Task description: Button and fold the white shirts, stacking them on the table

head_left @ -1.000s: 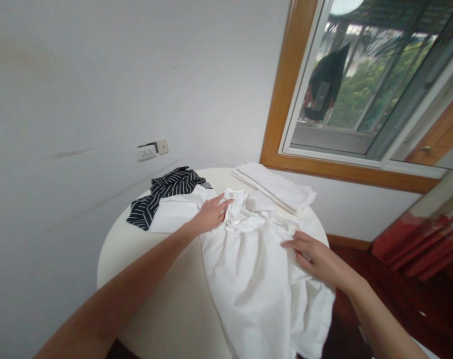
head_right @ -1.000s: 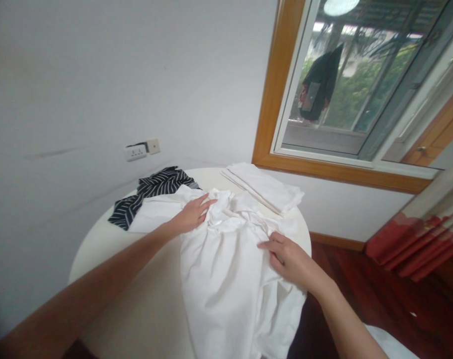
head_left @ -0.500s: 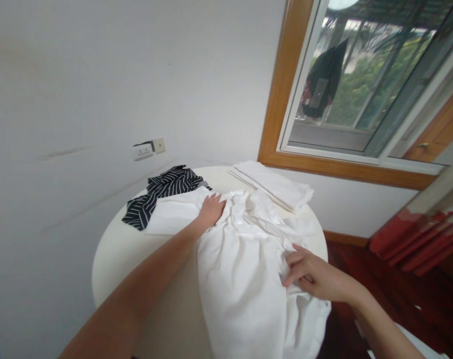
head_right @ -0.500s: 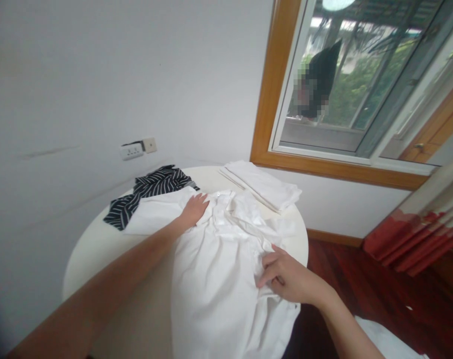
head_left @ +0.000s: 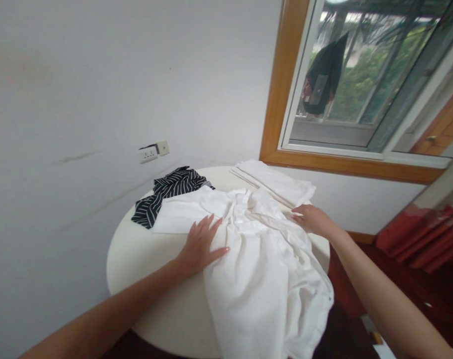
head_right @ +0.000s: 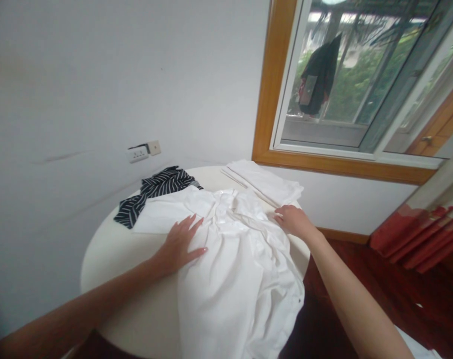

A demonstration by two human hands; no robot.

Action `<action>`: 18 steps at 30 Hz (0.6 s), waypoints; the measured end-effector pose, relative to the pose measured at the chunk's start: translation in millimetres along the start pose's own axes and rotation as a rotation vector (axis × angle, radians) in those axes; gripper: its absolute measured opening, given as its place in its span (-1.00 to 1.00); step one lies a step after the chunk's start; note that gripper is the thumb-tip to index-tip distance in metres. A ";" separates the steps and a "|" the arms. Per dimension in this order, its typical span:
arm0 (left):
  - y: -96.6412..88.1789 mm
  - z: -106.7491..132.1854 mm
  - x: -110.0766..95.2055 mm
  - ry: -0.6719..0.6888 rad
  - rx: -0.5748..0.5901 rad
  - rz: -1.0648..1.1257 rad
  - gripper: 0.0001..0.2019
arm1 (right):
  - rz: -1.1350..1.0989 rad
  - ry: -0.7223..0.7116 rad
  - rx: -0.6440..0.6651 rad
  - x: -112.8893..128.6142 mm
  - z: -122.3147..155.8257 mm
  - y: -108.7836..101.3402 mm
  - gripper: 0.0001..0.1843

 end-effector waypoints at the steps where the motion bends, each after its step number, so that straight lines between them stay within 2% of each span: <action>1: 0.6 7.0 -6.4 0.014 -0.011 -0.010 -0.15 | 0.056 -0.003 0.069 3.4 -4.7 10.5 -0.63; 4: -2.5 20.8 -21.5 0.085 -0.015 -0.029 -0.22 | 0.140 -0.064 0.186 19.0 -7.2 30.5 -0.64; 8: -1.8 33.7 -17.8 0.172 0.090 -0.030 -0.45 | 0.126 -0.027 0.151 24.1 0.6 24.3 -0.66; 12: -2.2 47.7 -1.6 0.238 0.202 0.017 -0.50 | 0.204 0.141 0.063 -1.7 7.8 -8.1 -0.64; 18: -17.6 63.0 13.2 0.297 0.354 0.033 -0.45 | 0.342 0.460 -0.245 -76.9 14.2 -84.2 -0.61</action>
Point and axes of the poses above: each hand's wrist, its own z-axis away from the middle knuckle, its own y-axis out of the palm, x = y × z, the point moved 9 cm from there along -z, towards the middle knuckle, and after that the axes turned 7 degrees about z, right-handed, at the moved point
